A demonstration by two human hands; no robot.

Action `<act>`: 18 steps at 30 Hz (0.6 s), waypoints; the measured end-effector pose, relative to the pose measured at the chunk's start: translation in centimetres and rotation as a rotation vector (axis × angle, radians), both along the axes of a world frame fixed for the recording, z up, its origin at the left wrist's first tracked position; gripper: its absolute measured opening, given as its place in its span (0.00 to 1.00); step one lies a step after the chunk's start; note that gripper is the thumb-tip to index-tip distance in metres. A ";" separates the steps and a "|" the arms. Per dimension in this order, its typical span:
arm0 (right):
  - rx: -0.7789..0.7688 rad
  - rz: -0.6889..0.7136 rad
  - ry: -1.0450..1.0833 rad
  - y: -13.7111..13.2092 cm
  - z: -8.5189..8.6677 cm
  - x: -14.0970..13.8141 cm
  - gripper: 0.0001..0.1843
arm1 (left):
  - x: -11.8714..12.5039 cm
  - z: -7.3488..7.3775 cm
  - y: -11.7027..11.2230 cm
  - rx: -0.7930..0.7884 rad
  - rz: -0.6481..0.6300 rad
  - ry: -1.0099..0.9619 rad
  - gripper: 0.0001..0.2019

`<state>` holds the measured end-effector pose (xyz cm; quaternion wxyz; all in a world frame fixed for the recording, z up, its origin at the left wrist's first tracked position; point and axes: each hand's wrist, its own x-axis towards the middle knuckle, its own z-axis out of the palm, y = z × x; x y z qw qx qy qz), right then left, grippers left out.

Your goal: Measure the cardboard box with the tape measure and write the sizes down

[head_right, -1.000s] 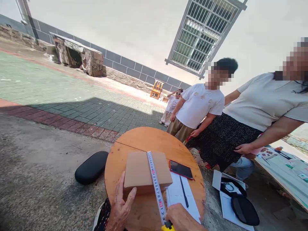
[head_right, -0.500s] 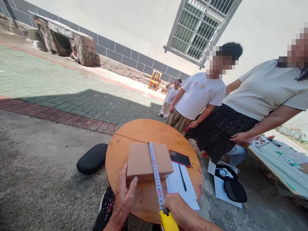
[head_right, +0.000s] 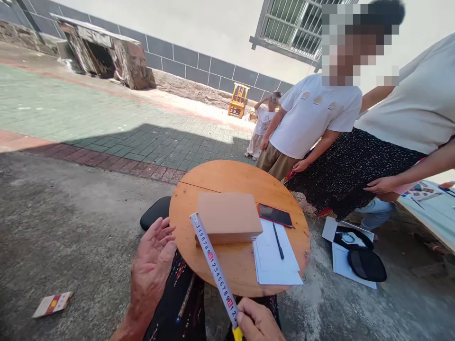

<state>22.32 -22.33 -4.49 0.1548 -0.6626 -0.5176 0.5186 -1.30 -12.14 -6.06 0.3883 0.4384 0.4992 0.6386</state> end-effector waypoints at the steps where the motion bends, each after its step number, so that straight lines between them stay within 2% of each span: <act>1: 0.005 0.016 -0.005 -0.6 -1.0 -0.6 0.18 | -0.3 0.5 0.2 -0.028 -0.045 -0.003 0.30; 3: 0.023 0.034 0.000 -1.5 -2.8 -1.8 0.18 | -0.5 1.0 0.5 -0.107 -0.140 0.028 0.29; 6: 0.019 0.020 0.072 -2.9 -5.1 -2.8 0.19 | -0.2 0.9 0.3 -0.206 -0.216 0.087 0.25; 10: -0.061 -0.062 0.372 -5.2 -7.2 -2.4 0.24 | 0.9 -0.1 -1.2 -0.284 -0.238 0.132 0.25; 13: -0.088 -0.103 0.546 -6.8 -8.1 -1.5 0.33 | 2.3 -1.6 -3.0 -0.373 -0.281 0.140 0.28; 16: -0.104 -0.123 0.505 -7.5 -8.1 -0.9 0.37 | 3.9 -3.3 -4.9 -0.478 -0.298 0.142 0.33; 18: -0.068 -0.160 0.474 -7.5 -7.7 -0.6 0.42 | 4.6 -4.0 -6.2 -0.484 -0.331 0.173 0.33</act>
